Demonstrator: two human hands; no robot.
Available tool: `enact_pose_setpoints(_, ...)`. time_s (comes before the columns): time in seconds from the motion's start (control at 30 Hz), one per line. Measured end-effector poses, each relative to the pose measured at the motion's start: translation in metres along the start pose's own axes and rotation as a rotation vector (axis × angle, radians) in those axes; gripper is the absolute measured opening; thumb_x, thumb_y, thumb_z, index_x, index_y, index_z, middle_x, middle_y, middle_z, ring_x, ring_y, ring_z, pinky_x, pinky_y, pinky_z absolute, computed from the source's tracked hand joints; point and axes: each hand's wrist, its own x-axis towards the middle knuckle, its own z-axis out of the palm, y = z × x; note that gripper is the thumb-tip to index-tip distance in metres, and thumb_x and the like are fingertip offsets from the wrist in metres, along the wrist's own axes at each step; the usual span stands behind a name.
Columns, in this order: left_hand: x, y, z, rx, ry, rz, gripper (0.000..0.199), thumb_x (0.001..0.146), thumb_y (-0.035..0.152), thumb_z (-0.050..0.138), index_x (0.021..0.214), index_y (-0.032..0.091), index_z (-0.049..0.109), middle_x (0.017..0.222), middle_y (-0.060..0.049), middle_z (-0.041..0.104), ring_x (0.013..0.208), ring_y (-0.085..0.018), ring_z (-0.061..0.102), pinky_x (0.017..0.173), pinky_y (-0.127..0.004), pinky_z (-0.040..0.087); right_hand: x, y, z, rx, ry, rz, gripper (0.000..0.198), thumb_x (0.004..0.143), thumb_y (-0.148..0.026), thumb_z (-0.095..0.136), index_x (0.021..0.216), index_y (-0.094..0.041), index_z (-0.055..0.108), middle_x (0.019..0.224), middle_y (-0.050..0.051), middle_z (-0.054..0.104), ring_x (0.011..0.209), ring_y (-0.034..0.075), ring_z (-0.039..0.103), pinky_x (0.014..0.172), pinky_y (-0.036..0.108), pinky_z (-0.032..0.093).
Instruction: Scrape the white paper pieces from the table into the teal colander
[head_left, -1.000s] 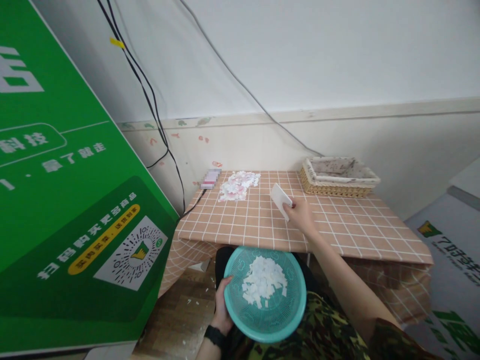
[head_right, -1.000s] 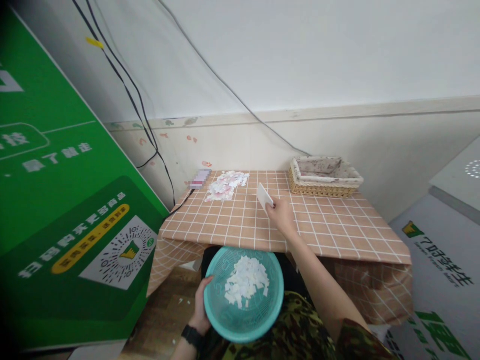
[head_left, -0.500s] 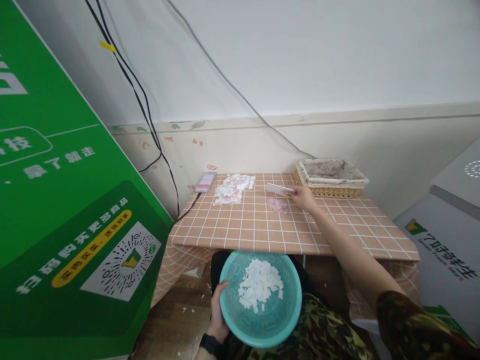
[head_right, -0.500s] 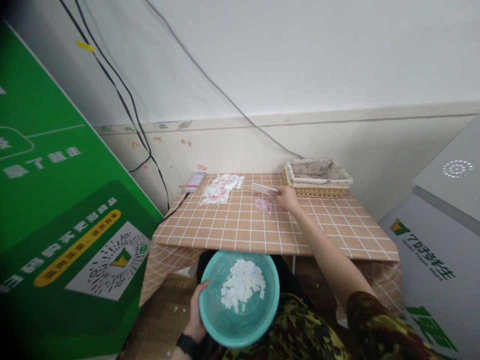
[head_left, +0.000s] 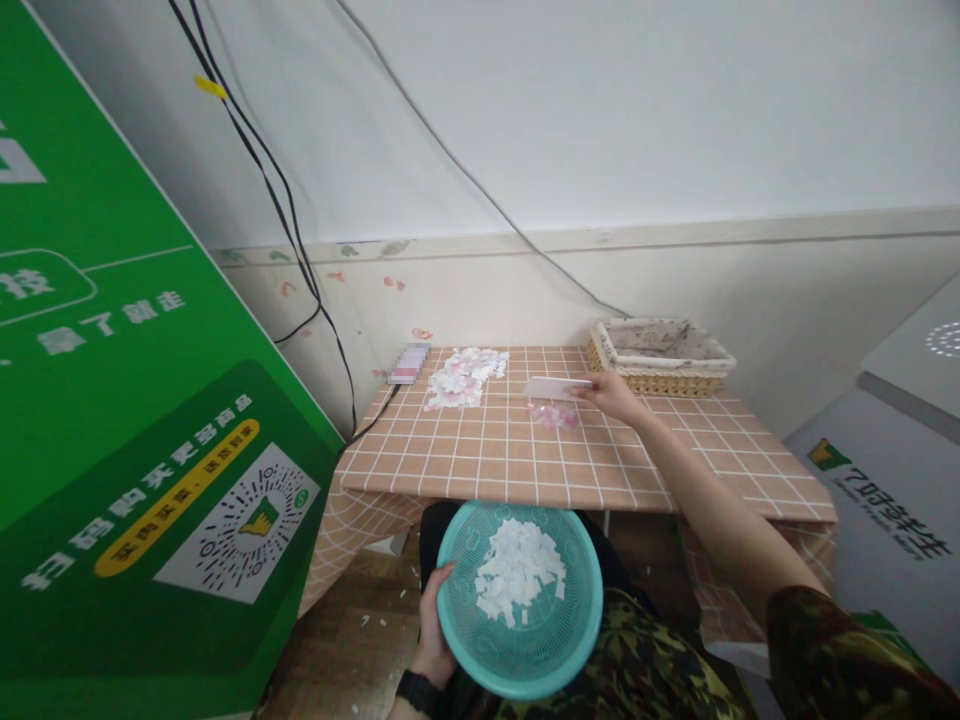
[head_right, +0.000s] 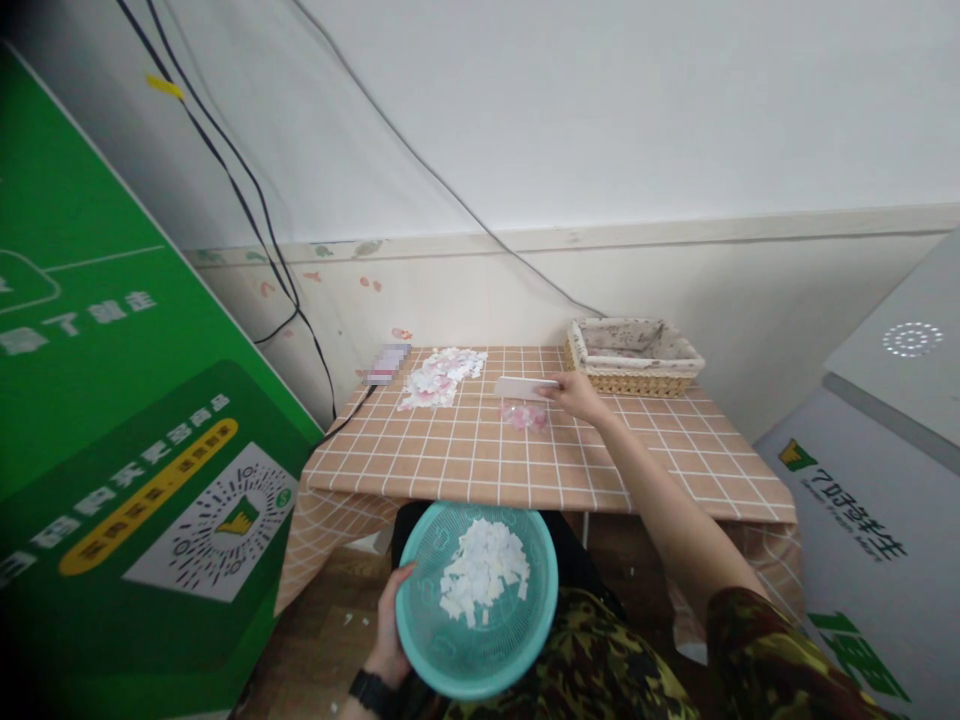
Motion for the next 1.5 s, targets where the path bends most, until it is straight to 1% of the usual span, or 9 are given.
enact_pose_setpoints(0.17, -0.005, 0.001, 0.006, 0.000, -0.003, -0.034, 0.023, 0.067, 0.032, 0.068, 0.076, 0.011, 0.070, 0.068, -0.010, 0.073, 0.067, -0.026, 0.067, 0.070, -0.039, 0.051, 0.034, -0.009, 0.005, 0.022, 0.020, -0.064, 0.044, 0.073, -0.053, 0.057, 0.078, -0.012, 0.070, 0.062, 0.003, 0.059, 0.059, 0.016, 0.048, 0.054, 0.026, 0.035)
enact_pose_setpoints(0.23, -0.008, 0.002, 0.008, 0.005, 0.036, 0.005, 0.020, 0.065, 0.030, 0.070, 0.073, 0.012, 0.070, 0.065, -0.008, 0.072, 0.064, -0.024, 0.066, 0.069, -0.038, 0.050, 0.051, -0.016, 0.013, 0.034, -0.001, -0.094, 0.044, 0.073, -0.054, 0.057, 0.078, -0.012, 0.071, 0.062, 0.002, 0.059, 0.059, 0.015, 0.047, 0.054, 0.026, 0.035)
enact_pose_setpoints(0.33, -0.011, 0.004, 0.011, 0.012, 0.068, 0.073, 0.017, 0.062, 0.029, 0.072, 0.069, 0.014, 0.069, 0.062, -0.005, 0.070, 0.063, -0.023, 0.065, 0.071, -0.037, 0.050, 0.078, -0.031, 0.029, 0.079, -0.081, -0.130, 0.045, 0.072, -0.053, 0.057, 0.079, -0.011, 0.072, 0.062, 0.001, 0.058, 0.059, 0.015, 0.047, 0.054, 0.025, 0.036)
enact_pose_setpoints(0.57, -0.007, 0.004, 0.009, -0.004, 0.012, -0.078, 0.030, 0.067, 0.039, 0.068, 0.077, 0.011, 0.070, 0.072, -0.010, 0.073, 0.075, -0.029, 0.067, 0.072, -0.040, 0.049, 0.124, -0.066, 0.050, 0.065, -0.315, -0.186, 0.032, 0.064, -0.039, 0.061, 0.074, -0.010, 0.071, 0.059, 0.000, 0.056, 0.061, 0.015, 0.049, 0.055, 0.024, 0.035)
enact_pose_setpoints(0.83, -0.008, 0.006, 0.010, -0.046, -0.016, -0.149, 0.030, 0.069, 0.040, 0.065, 0.080, 0.012, 0.070, 0.075, -0.012, 0.073, 0.077, -0.032, 0.067, 0.070, -0.043, 0.050, 0.128, -0.067, 0.041, 0.012, -0.361, -0.159, 0.030, 0.064, -0.037, 0.060, 0.077, -0.012, 0.072, 0.060, -0.001, 0.055, 0.060, 0.014, 0.049, 0.055, 0.024, 0.035)
enact_pose_setpoints(0.97, -0.002, 0.004, 0.010, -0.027, 0.010, -0.131, 0.032, 0.071, 0.038, 0.064, 0.084, 0.010, 0.071, 0.079, -0.013, 0.074, 0.075, -0.029, 0.067, 0.070, -0.039, 0.050, 0.127, -0.068, 0.049, -0.025, -0.385, -0.195, 0.029, 0.066, -0.037, 0.060, 0.073, -0.011, 0.070, 0.061, 0.000, 0.055, 0.060, 0.014, 0.049, 0.055, 0.024, 0.035)
enact_pose_setpoints(1.13, 0.003, 0.001, 0.003, -0.042, -0.030, -0.118, 0.034, 0.073, 0.039, 0.063, 0.083, 0.008, 0.071, 0.073, -0.011, 0.073, 0.066, -0.024, 0.066, 0.067, -0.035, 0.050, 0.123, -0.078, 0.064, -0.014, -0.408, -0.232, 0.029, 0.071, -0.038, 0.057, 0.071, -0.012, 0.068, 0.059, 0.000, 0.053, 0.058, 0.013, 0.046, 0.055, 0.024, 0.034)
enact_pose_setpoints(1.33, 0.000, 0.002, 0.003, -0.047, -0.055, -0.133, 0.033, 0.073, 0.039, 0.063, 0.084, 0.009, 0.071, 0.078, -0.012, 0.074, 0.076, -0.030, 0.067, 0.069, -0.039, 0.051, 0.119, -0.088, 0.074, 0.000, -0.440, -0.266, 0.027, 0.073, -0.037, 0.056, 0.069, -0.012, 0.067, 0.060, 0.001, 0.053, 0.058, 0.012, 0.044, 0.055, 0.024, 0.034)
enact_pose_setpoints(1.5, 0.000, 0.002, 0.002, -0.049, -0.082, -0.130, 0.034, 0.073, 0.040, 0.062, 0.085, 0.009, 0.071, 0.079, -0.013, 0.074, 0.079, -0.031, 0.067, 0.069, -0.041, 0.051, 0.123, -0.086, 0.061, -0.053, -0.342, -0.234, 0.025, 0.069, -0.036, 0.059, 0.062, -0.013, 0.063, 0.056, -0.001, 0.048, 0.055, 0.011, 0.041, 0.051, 0.024, 0.031)
